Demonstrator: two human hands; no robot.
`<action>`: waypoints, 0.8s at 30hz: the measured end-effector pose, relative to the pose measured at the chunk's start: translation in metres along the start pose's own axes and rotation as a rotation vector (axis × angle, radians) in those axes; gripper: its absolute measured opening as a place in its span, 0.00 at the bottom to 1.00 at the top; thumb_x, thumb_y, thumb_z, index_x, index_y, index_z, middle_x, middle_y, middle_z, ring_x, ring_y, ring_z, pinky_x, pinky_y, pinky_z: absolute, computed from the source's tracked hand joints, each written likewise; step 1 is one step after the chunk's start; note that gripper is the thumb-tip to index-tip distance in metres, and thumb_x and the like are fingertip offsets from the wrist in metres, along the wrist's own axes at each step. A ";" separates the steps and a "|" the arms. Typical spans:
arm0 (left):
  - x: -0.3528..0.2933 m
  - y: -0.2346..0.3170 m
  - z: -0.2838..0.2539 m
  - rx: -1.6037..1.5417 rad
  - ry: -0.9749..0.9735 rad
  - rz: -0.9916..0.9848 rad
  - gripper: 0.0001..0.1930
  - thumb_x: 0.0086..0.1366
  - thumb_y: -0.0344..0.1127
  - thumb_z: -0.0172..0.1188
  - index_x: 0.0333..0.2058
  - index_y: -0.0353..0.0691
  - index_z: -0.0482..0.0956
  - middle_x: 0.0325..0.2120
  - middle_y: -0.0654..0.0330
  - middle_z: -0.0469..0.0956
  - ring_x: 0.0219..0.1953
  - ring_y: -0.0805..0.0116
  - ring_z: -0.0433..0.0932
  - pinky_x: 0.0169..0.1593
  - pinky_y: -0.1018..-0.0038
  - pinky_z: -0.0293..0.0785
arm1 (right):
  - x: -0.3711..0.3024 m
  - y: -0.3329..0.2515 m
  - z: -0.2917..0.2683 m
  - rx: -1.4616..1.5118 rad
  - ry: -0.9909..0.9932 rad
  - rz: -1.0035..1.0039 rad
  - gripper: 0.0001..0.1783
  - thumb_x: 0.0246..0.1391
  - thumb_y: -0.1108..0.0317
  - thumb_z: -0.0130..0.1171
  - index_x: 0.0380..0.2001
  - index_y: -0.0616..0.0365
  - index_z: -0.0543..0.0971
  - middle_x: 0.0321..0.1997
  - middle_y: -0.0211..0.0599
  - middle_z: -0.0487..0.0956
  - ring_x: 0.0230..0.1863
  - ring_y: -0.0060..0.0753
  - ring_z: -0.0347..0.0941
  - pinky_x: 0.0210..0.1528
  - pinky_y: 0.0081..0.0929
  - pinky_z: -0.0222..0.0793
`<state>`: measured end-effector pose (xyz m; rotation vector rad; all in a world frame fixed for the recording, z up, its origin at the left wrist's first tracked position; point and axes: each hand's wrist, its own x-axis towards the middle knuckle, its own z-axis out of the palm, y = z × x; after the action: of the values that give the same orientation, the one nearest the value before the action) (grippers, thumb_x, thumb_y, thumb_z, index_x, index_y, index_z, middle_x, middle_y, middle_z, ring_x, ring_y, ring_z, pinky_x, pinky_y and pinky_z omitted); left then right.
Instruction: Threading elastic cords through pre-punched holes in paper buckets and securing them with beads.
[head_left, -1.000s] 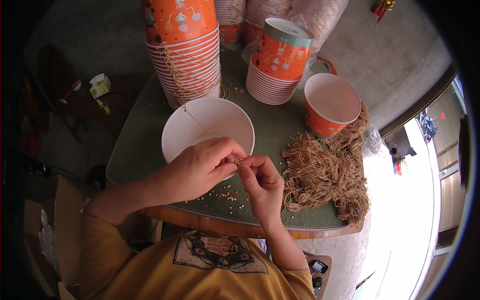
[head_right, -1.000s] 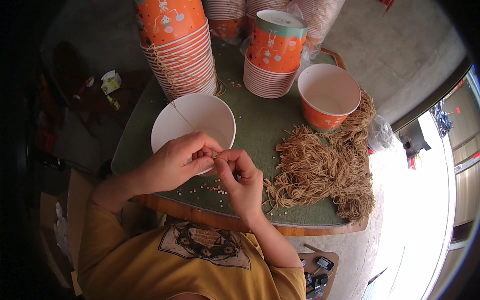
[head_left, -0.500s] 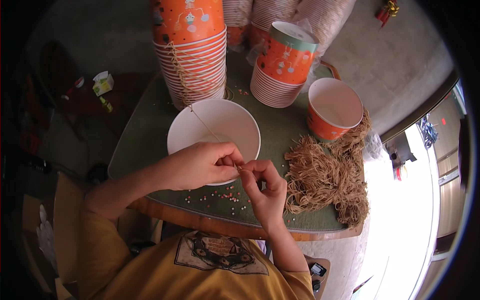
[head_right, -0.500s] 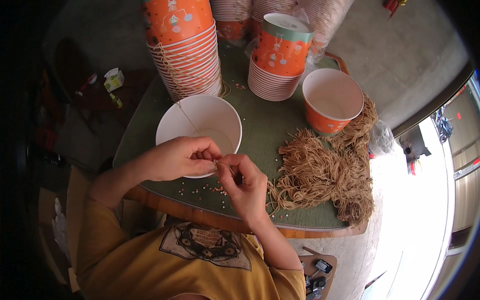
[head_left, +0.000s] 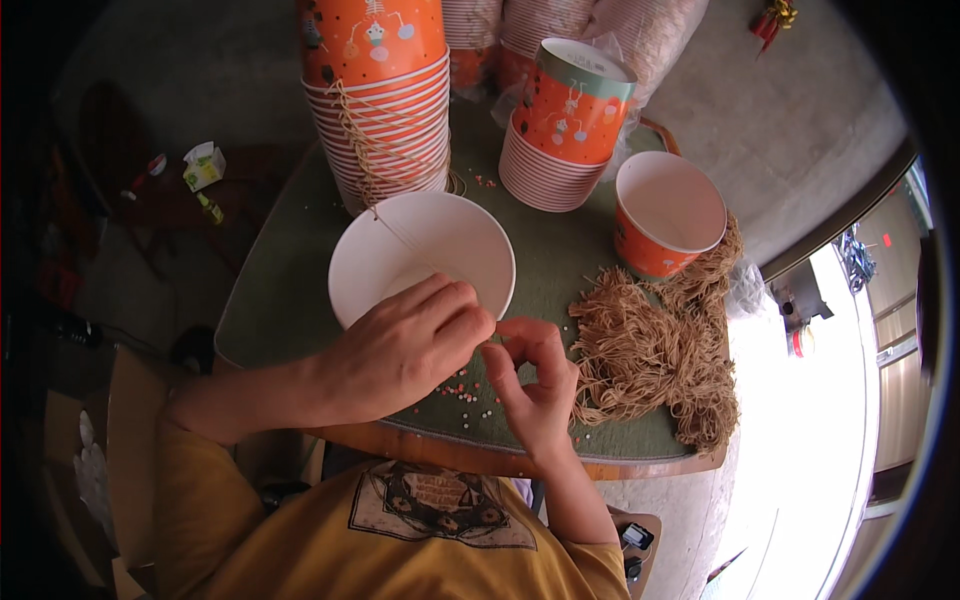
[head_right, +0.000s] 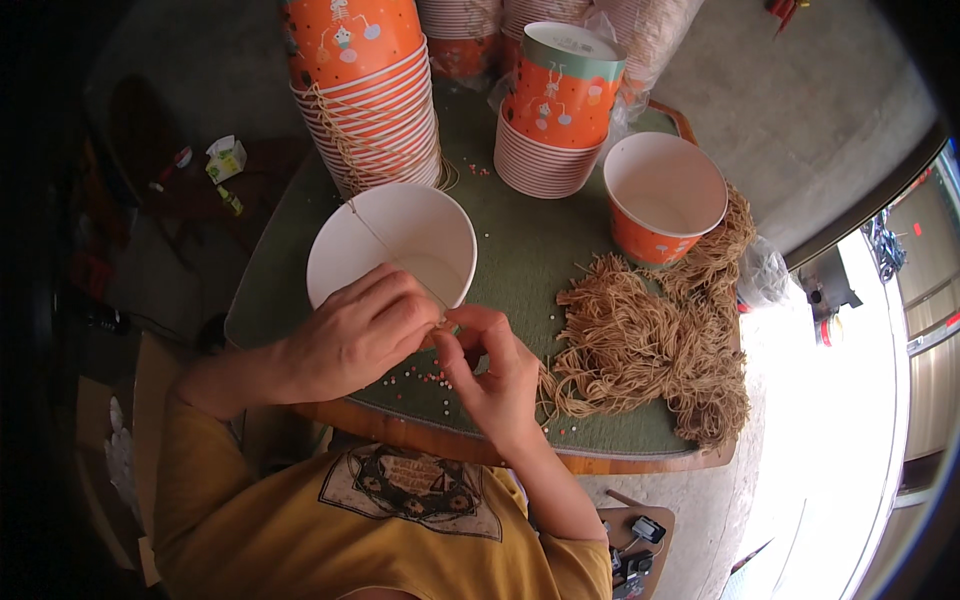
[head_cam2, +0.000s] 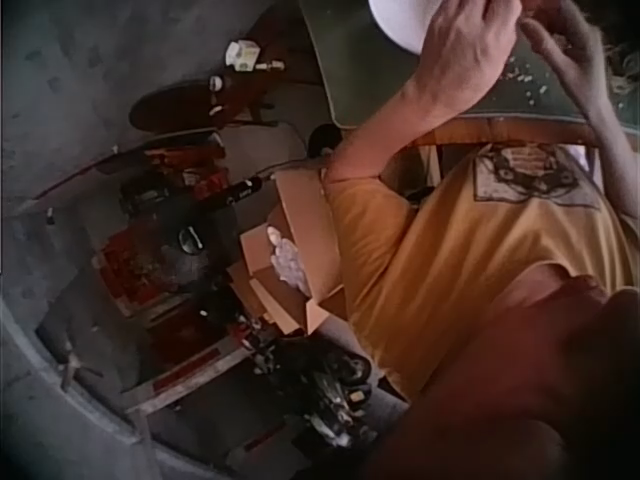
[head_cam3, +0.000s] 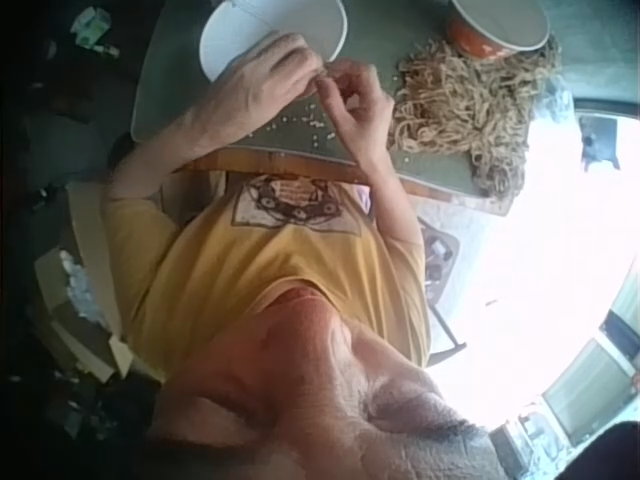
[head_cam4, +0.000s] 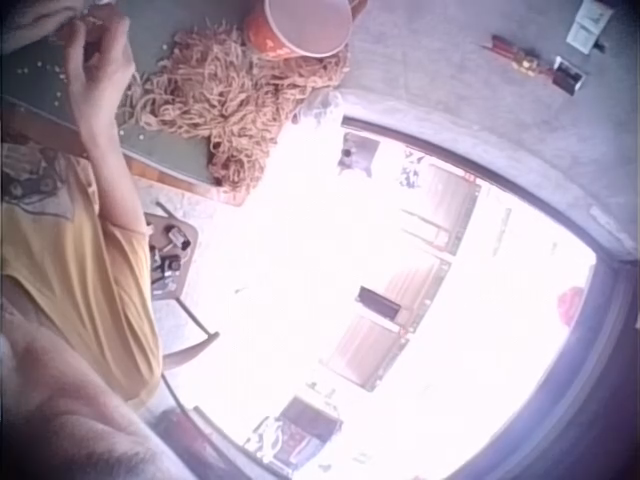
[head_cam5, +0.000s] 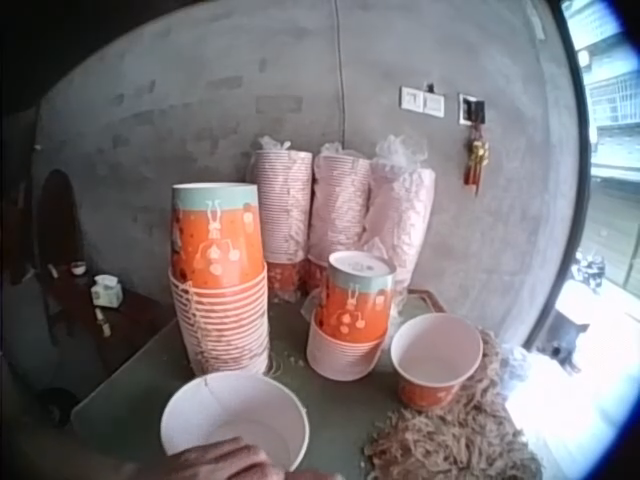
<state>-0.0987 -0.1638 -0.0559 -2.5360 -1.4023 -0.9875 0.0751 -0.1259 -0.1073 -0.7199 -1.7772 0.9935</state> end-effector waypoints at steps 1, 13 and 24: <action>0.001 0.000 0.000 -0.002 -0.001 0.001 0.13 0.52 0.21 0.62 0.35 0.39 0.71 0.30 0.60 0.71 0.34 0.60 0.74 0.37 0.66 0.74 | 0.000 0.001 0.002 0.014 0.002 -0.014 0.10 0.54 0.76 0.62 0.39 0.60 0.74 0.24 0.29 0.78 0.22 0.14 0.71 0.26 0.16 0.69; 0.003 -0.006 -0.008 -0.587 -0.197 -0.405 0.08 0.61 0.25 0.60 0.38 0.35 0.73 0.30 0.59 0.76 0.31 0.69 0.77 0.35 0.72 0.74 | 0.000 -0.003 0.006 0.097 0.049 0.067 0.06 0.55 0.77 0.61 0.34 0.61 0.74 0.26 0.29 0.78 0.24 0.15 0.73 0.27 0.14 0.68; 0.010 -0.004 -0.013 -0.607 -0.277 -0.505 0.07 0.57 0.22 0.59 0.33 0.36 0.71 0.28 0.60 0.74 0.30 0.67 0.76 0.35 0.71 0.73 | -0.003 0.003 0.010 -0.135 0.081 -0.108 0.08 0.51 0.78 0.64 0.33 0.60 0.74 0.27 0.33 0.77 0.22 0.23 0.75 0.25 0.20 0.71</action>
<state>-0.1046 -0.1584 -0.0407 -2.8725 -2.1840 -1.3474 0.0668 -0.1297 -0.1139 -0.7294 -1.8048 0.7682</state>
